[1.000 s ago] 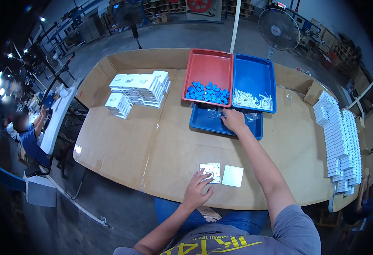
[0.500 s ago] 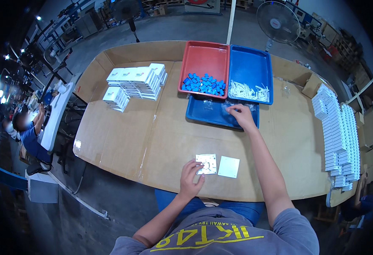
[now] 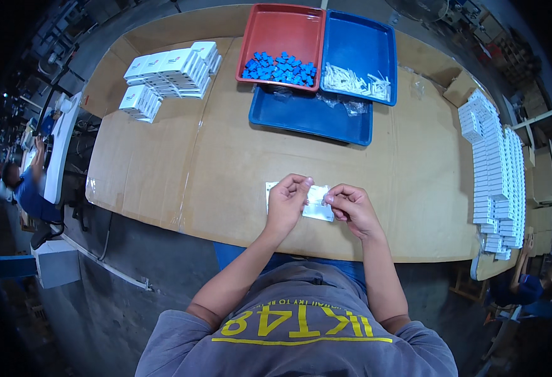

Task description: Assembling small parts and placing them into individual white cardboard boxes.

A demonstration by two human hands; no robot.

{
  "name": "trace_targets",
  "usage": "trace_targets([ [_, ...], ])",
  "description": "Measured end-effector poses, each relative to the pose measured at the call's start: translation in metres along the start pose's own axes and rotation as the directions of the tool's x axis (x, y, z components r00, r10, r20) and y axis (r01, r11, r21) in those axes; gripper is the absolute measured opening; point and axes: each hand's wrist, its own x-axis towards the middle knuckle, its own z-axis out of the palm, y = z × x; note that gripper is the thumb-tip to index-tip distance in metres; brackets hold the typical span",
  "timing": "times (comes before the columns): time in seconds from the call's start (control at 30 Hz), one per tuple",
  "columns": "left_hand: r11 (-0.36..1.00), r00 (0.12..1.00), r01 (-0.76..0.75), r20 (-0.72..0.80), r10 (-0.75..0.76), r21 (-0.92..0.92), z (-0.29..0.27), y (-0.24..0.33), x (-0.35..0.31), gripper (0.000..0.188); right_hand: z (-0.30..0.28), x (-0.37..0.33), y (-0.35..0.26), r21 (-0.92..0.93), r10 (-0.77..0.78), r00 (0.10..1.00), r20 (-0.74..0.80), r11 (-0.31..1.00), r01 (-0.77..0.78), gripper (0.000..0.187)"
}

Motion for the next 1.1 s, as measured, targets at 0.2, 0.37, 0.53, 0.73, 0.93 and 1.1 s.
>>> trace_targets([
  [0.2, 0.994, 0.993, -0.080, -0.086, 0.086, 0.070, 0.001, -0.003, -0.009, 0.026, -0.004, -0.006, -0.004, 0.022, 0.050, 0.997, 0.063, 0.998, -0.051, 0.008],
  [0.37, 0.965, 0.982, -0.187, 0.001, 0.190, 0.182, 0.000, 0.007, -0.009, 0.022, 0.003, 0.001, -0.002, -0.015, 0.023, 0.999, 0.032, 1.000, -0.022, 0.008],
  [0.53, 0.993, 0.985, -0.005, 0.175, -0.016, 0.118, -0.012, 0.001, -0.007, 0.021, 0.009, 0.004, 0.000, -0.036, 0.057, 0.997, 0.055, 0.998, -0.055, 0.008],
  [0.73, 0.998, 0.976, 0.054, 0.213, -0.046, -0.033, -0.011, 0.000, -0.006, 0.020, 0.008, 0.005, 0.002, 0.157, 0.087, 0.990, 0.110, 0.982, -0.104, 0.012],
  [0.93, 0.993, 0.981, 0.067, 0.189, -0.049, -0.094, -0.006, -0.003, -0.007, 0.017, 0.009, 0.007, -0.005, 0.001, 0.050, 0.996, 0.080, 0.999, -0.050, 0.011],
  [1.1, 0.991, 0.983, 0.080, 0.174, -0.061, -0.109, -0.003, -0.004, -0.007, 0.017, 0.010, 0.009, -0.004, -0.056, 0.003, 0.991, 0.132, 0.998, 0.004, 0.022],
])
